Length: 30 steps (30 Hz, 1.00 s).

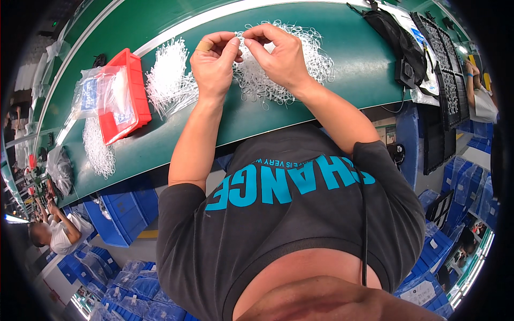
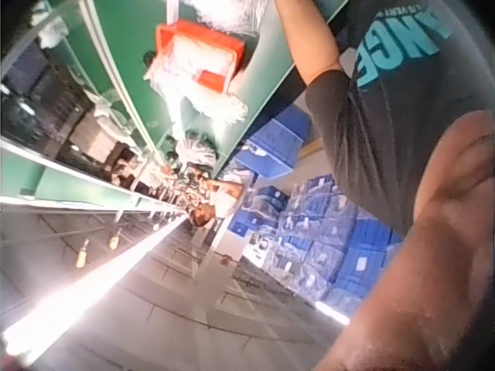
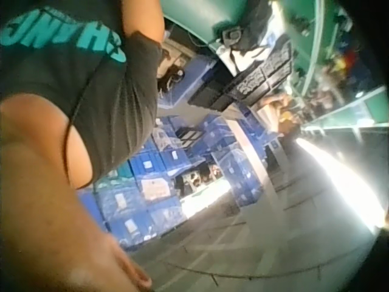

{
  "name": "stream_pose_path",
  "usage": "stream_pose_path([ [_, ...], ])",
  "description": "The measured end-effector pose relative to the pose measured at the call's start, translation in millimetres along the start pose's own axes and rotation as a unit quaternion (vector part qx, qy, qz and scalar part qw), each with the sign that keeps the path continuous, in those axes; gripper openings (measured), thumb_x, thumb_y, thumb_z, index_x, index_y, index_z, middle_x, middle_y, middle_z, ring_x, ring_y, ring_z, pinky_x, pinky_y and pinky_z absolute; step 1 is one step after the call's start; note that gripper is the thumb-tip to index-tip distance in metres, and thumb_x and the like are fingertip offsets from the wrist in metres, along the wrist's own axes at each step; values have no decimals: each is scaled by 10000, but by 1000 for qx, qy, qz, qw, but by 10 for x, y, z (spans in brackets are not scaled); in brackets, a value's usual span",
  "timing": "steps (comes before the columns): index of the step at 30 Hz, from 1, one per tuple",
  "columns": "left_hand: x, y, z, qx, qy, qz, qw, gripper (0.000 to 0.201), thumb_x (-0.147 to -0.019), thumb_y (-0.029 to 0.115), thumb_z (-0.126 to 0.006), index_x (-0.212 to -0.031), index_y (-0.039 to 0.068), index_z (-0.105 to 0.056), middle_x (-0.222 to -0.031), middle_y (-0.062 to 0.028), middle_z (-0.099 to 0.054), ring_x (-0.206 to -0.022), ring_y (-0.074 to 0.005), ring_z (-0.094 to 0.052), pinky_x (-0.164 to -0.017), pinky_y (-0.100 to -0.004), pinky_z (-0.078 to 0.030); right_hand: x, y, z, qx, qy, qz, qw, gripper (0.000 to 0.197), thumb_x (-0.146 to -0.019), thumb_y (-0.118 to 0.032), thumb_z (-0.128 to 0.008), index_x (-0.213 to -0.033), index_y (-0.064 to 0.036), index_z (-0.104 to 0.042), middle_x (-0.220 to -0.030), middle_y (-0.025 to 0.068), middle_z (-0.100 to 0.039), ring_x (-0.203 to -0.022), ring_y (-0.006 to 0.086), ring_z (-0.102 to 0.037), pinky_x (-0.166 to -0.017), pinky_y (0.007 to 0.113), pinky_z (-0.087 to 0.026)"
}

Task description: Assembling small white plastic rings into black component housings on a factory production line.

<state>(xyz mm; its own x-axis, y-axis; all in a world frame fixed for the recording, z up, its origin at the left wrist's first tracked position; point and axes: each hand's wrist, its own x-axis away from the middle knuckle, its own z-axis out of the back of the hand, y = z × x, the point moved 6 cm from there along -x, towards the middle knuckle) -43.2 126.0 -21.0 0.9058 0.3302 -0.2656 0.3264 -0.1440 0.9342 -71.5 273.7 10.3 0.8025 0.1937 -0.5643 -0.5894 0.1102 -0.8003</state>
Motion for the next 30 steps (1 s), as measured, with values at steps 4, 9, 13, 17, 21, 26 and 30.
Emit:
stream_pose_path([
  [4, 13, -14, -4, -11, -10, -7, 1000, 102, -865, 46, -692, -948, -6, -664, -806, -46, -676, -662, -82, -625, -584, -234, -546, -12, 2, 14, 2, -1, -6, 1000, 87, -821, -76, -660, -884, -22, -684, -784, 87, -691, -685, 173, -657, -609, 285, -512],
  [9, 27, -52, -30, -66, -19, -6, 998, 93, -867, 55, -694, -943, 4, -678, -789, -29, -674, -655, -69, -609, -579, -221, -525, -19, 51, 14, -5, -7, -19, 1000, 151, -829, -96, -670, -953, -11, -667, -785, 94, -693, -732, 171, -677, -654, 285, -529],
  [13, 11, -61, -30, -22, -7, 11, 1000, 84, -867, 54, -692, -939, 12, -684, -775, -18, -670, -648, -63, -600, -580, -210, -513, -5, 115, 9, -29, -21, -55, 998, 233, -828, -119, -697, -1015, -2, -623, -814, 100, -693, -766, 176, -681, -690, 296, -538],
  [17, 17, -73, -15, -26, -5, 15, 1000, 78, -868, 51, -688, -936, 13, -683, -774, -18, -669, -644, -62, -596, -578, -209, -506, -1, 161, -31, -47, -45, -79, 995, 252, -849, -95, -716, -1020, 9, -564, -849, 67, -666, -801, 116, -627, -750, 262, -508],
  [21, 29, -71, -58, -32, -25, 22, 999, 77, -870, 50, -676, -935, 11, -684, -753, -15, -659, -634, -60, -587, -573, -208, -494, -12, 142, 29, -32, -58, -79, 995, 256, -851, -93, -714, -1009, 8, -540, -846, 69, -663, -796, 115, -619, -746, 262, -503],
  [26, 11, -98, -52, -127, -71, 67, 987, 120, -858, 99, -679, -927, 2, -691, -746, -8, -659, -658, -63, -588, -594, -223, -487, -9, 246, 51, 7, -98, -92, 991, 228, -855, -98, -701, -1026, 5, -589, -866, 68, -676, -803, 127, -640, -748, 274, -510],
  [30, -254, 1, 285, -463, -60, -36, 884, 204, -842, 188, -714, -952, 18, -699, -820, -82, -697, -750, -182, -661, -695, -311, -528, -47, 301, 180, 121, -118, -56, 984, 160, -848, -162, -678, -957, -45, -668, -853, 92, -691, -823, 215, -672, -767, 353, -519],
])
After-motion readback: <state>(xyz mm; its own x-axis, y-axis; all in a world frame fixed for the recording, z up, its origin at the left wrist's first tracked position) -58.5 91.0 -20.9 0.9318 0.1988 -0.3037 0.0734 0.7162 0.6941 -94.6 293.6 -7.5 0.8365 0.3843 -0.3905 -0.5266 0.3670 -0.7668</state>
